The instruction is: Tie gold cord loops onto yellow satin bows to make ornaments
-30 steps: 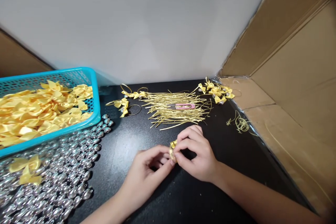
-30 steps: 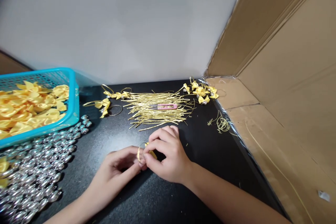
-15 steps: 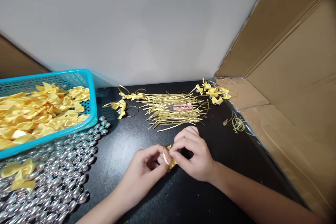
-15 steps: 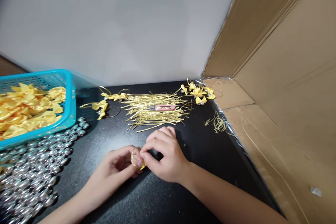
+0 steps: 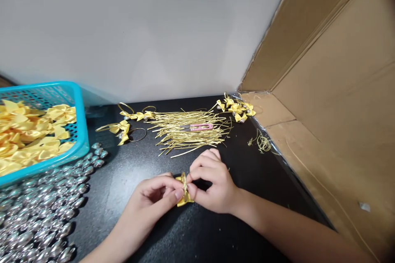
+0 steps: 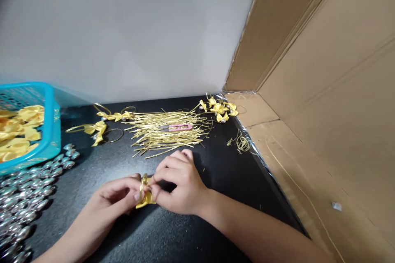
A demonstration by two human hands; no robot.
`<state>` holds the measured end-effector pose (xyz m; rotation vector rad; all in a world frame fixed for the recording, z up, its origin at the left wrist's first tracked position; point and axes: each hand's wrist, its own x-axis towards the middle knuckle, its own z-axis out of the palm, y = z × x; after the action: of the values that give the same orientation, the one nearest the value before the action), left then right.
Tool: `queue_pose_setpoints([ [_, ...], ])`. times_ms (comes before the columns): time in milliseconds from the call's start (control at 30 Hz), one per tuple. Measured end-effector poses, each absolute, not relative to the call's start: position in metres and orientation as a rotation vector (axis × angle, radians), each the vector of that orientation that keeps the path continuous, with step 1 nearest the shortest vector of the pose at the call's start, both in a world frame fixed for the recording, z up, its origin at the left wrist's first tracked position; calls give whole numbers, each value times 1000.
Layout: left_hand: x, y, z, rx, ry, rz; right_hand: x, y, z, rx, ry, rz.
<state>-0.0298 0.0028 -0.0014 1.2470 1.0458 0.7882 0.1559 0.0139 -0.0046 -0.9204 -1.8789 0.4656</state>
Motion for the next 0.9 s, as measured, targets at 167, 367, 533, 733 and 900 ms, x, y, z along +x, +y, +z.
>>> queue_pose_setpoints([
  [167, -26, -3, -4, 1365, 1073, 911, 158, 15, -5, -903, -1810, 562],
  [367, -18, -7, 1, 1527, 1110, 1085, 159, 17, -7, -962, -1700, 706],
  [533, -16, -7, 2, 1635, 1106, 1144, 158, 17, -9, -974, -1658, 731],
  [733, -15, -10, 3, 1729, 1098, 1184, 158, 17, -8, -992, -1662, 726],
  [900, -16, -10, 1, 1655, 1114, 1170, 158, 16, -7, -987, -1678, 701],
])
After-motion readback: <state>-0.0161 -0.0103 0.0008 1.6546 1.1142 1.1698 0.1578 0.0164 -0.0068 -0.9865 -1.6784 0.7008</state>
